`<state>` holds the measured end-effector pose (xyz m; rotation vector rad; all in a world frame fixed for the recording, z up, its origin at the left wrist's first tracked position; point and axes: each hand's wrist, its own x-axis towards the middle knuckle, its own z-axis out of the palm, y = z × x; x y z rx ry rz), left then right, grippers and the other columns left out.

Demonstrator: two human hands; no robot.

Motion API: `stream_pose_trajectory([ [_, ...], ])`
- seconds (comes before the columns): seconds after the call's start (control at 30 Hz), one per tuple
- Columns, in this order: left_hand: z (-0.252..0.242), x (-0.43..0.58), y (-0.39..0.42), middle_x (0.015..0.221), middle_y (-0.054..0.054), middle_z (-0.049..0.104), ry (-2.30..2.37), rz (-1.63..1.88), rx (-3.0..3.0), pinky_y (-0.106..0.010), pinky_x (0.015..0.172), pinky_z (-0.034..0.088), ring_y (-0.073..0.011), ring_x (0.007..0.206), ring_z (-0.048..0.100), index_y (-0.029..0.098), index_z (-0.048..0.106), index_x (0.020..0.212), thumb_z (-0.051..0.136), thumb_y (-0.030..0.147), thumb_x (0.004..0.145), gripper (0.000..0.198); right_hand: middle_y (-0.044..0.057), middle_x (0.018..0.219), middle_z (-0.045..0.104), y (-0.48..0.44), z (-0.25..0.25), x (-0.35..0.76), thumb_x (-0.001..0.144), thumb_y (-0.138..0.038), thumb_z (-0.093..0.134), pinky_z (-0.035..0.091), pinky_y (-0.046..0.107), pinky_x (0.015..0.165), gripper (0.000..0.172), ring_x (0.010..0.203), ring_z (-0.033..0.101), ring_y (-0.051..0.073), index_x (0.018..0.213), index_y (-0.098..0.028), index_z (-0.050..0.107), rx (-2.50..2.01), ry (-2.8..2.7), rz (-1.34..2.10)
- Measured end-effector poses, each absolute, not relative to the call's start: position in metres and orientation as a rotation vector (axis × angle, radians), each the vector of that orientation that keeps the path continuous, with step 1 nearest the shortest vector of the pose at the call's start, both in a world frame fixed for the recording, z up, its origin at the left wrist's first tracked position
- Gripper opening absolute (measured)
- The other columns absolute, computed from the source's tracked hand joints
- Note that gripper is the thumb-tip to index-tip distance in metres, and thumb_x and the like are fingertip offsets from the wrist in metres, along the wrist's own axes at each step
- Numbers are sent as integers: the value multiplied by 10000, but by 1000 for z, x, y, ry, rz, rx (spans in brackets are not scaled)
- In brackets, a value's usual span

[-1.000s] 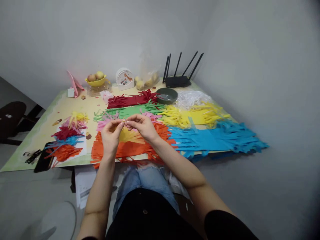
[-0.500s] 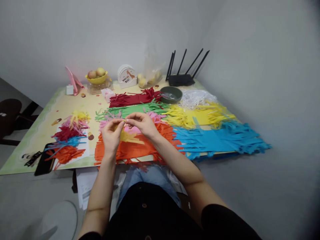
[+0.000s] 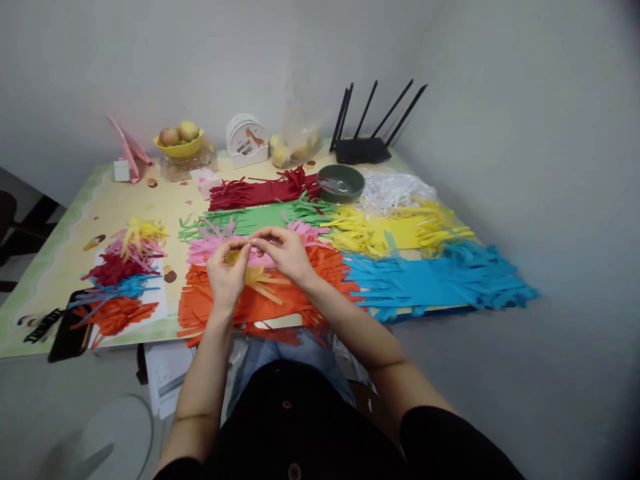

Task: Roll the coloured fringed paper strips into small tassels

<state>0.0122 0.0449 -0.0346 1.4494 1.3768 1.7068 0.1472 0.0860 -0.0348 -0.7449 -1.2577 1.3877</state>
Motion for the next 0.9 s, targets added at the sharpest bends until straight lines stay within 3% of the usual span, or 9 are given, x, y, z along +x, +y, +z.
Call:
stream_pose_trajectory([
  [0.17,-37,13,42,845,-49,755,1270,1672,1269,-280,798,532,-163,813,696,180,762,854,785,264,745,140,-4,768,667,88,-38,148,679,-482,812,539,250,614,374,612,622,105,855,-170,704,-698,-1294,1457],
  [0.37,-38,23,40,761,-23,712,1331,1881,1302,-266,755,521,-139,753,663,174,724,787,780,265,752,112,-18,777,616,86,-36,143,668,-549,808,526,239,581,432,578,598,88,849,-180,673,-683,-1285,1469],
  [0.67,-34,23,40,803,-24,714,1327,1866,1386,-278,781,527,-149,794,675,184,721,819,762,246,786,81,-7,829,571,83,-29,144,773,-515,740,541,255,615,342,601,603,88,826,-189,651,-651,-1342,1337],
  [0.9,-33,26,37,794,-14,702,1345,1965,1346,-276,799,532,-139,797,671,185,706,805,741,203,796,40,-11,759,624,84,-34,137,694,-485,811,547,267,626,370,598,576,95,863,-184,676,-597,-1254,1549],
])
